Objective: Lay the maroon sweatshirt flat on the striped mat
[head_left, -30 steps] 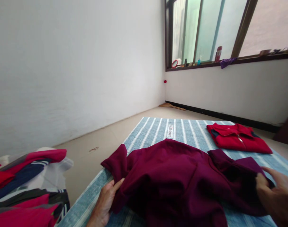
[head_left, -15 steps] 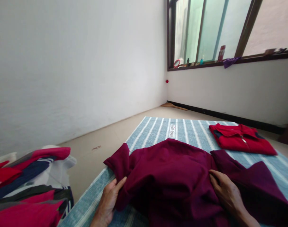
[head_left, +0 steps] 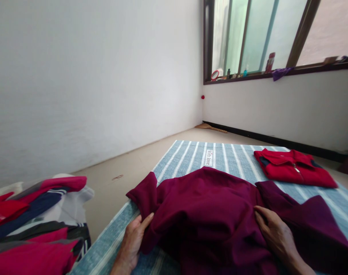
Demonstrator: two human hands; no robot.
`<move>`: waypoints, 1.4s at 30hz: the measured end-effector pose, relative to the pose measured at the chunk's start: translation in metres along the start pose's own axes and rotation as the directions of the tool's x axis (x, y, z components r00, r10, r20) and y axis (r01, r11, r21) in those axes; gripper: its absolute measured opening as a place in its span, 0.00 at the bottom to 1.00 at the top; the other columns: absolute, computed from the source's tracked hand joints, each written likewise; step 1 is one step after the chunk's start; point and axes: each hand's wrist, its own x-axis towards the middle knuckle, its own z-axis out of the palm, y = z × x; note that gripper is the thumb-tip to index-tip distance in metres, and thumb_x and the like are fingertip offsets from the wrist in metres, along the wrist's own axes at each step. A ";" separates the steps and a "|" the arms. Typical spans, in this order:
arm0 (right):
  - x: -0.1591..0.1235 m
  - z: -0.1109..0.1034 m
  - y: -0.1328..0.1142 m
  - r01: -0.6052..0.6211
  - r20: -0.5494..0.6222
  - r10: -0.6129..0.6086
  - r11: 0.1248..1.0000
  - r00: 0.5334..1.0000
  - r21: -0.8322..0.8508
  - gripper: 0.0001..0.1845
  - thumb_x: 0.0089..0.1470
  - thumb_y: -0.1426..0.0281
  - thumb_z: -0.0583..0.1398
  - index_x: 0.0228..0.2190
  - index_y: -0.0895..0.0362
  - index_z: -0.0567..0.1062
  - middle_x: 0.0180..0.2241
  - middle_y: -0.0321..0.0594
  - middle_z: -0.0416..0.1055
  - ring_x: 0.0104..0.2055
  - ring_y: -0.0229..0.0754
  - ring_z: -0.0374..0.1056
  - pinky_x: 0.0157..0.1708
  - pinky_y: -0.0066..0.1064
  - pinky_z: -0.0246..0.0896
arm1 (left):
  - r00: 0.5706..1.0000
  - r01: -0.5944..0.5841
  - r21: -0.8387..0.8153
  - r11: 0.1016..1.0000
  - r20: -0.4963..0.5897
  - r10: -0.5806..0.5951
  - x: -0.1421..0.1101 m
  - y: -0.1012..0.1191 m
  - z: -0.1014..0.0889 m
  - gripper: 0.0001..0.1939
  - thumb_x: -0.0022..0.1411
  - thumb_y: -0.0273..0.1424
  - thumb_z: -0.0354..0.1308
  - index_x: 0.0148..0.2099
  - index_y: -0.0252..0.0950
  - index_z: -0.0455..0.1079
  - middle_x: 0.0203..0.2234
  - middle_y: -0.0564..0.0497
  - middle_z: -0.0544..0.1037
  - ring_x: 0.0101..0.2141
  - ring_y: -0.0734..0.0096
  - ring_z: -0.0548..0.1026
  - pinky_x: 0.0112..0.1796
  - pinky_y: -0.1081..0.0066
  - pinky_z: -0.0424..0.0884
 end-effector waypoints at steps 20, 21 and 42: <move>-0.002 0.003 0.003 0.015 0.009 -0.015 1.000 1.000 -0.007 0.20 0.54 0.58 0.50 0.39 0.56 0.75 0.40 0.45 0.74 0.41 0.47 0.71 0.44 0.40 0.66 | 1.000 0.020 -0.033 0.999 -0.008 -0.020 -0.001 0.001 0.002 0.09 0.54 0.28 0.62 0.39 0.36 0.71 0.26 0.52 0.81 0.30 0.63 0.79 0.33 0.69 0.75; -0.002 0.003 0.002 0.014 0.010 -0.014 1.000 1.000 -0.007 0.20 0.54 0.58 0.50 0.39 0.56 0.75 0.40 0.45 0.74 0.41 0.47 0.71 0.44 0.39 0.66 | 1.000 0.015 -0.031 0.999 -0.009 -0.015 -0.001 0.001 0.002 0.09 0.54 0.28 0.62 0.39 0.36 0.71 0.26 0.52 0.81 0.30 0.64 0.79 0.33 0.70 0.75; -0.002 0.002 0.002 0.015 0.014 -0.015 1.000 1.000 -0.001 0.20 0.54 0.58 0.50 0.39 0.57 0.75 0.40 0.45 0.74 0.42 0.47 0.71 0.44 0.39 0.65 | 1.000 -0.004 0.015 1.000 -0.020 0.005 -0.001 0.001 0.003 0.08 0.55 0.28 0.60 0.40 0.36 0.70 0.26 0.53 0.80 0.29 0.65 0.78 0.31 0.72 0.74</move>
